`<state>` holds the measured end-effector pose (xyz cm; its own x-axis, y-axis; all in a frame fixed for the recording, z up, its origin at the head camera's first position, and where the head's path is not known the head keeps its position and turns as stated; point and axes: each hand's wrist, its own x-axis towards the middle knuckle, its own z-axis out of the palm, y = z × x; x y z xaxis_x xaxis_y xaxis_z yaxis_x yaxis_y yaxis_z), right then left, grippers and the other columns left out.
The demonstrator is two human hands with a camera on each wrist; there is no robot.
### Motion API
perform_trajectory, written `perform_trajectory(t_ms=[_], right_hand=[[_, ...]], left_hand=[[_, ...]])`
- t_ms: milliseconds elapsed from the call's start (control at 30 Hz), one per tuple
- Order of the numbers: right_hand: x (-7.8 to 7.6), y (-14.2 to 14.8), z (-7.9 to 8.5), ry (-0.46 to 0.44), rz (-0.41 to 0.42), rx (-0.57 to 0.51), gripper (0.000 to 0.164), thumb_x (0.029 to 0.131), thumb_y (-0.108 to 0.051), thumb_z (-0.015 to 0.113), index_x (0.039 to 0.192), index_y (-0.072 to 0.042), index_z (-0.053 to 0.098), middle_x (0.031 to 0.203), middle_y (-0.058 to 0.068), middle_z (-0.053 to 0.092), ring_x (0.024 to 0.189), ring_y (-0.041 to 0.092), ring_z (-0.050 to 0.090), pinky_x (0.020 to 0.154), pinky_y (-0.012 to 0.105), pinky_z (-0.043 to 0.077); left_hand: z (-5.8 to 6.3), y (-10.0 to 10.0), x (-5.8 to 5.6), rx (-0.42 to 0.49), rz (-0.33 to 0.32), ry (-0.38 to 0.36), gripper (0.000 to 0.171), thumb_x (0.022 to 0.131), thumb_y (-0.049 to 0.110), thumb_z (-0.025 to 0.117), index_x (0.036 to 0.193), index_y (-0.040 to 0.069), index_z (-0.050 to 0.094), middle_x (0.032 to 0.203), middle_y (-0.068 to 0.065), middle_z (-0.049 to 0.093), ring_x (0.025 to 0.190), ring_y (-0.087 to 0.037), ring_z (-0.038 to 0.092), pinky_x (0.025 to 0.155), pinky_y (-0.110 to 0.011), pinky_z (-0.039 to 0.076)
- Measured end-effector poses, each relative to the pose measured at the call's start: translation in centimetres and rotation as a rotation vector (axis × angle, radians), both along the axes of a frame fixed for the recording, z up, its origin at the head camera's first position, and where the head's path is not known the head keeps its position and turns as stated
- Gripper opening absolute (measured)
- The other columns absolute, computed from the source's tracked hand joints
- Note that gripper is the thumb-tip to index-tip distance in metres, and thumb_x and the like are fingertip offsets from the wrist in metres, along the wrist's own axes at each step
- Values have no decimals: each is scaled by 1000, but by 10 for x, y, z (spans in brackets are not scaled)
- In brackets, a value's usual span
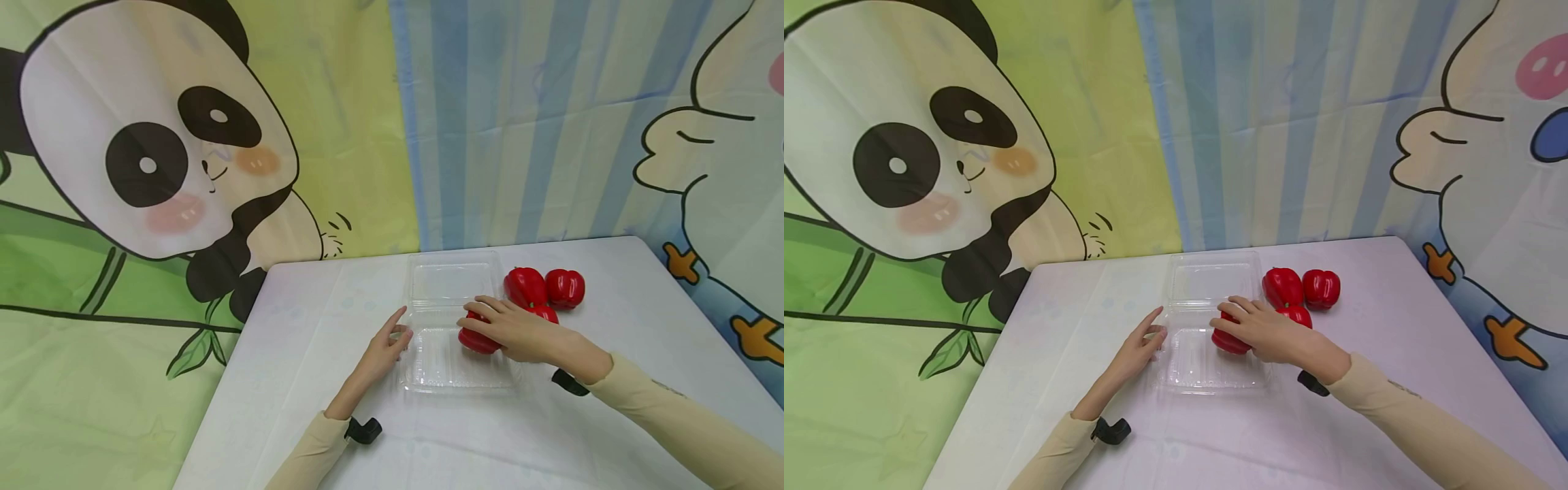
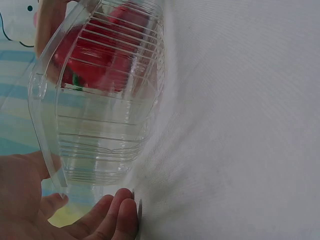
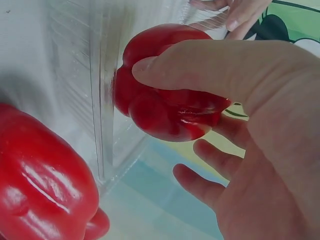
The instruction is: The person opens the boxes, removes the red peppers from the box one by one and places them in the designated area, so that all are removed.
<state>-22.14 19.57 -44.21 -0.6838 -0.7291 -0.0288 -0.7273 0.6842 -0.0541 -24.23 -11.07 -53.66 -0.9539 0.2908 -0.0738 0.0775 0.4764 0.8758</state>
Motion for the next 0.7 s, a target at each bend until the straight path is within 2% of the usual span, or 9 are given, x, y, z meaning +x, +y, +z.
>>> perform_trajectory(t_ms=[300,700], right_hand=[[6,9,7,25,-15,-38,95,66,-9,92,148,-21,45,150,12,47,140,39,40,103,58,48],[16,31,24,79,-39,-76,101,59,-15,96,147,-15,46,148,14,49,139,39,39,99,60,50]], left_hand=[[-2,0,-1,-2,-2,5,60,105,36,52,159,24,28,136,-18,59,89,-18,67,67,-27,53],[-3,0,-1,-11,1,10,61,105,36,53,160,27,28,135,-16,60,87,-16,66,67,-26,52]])
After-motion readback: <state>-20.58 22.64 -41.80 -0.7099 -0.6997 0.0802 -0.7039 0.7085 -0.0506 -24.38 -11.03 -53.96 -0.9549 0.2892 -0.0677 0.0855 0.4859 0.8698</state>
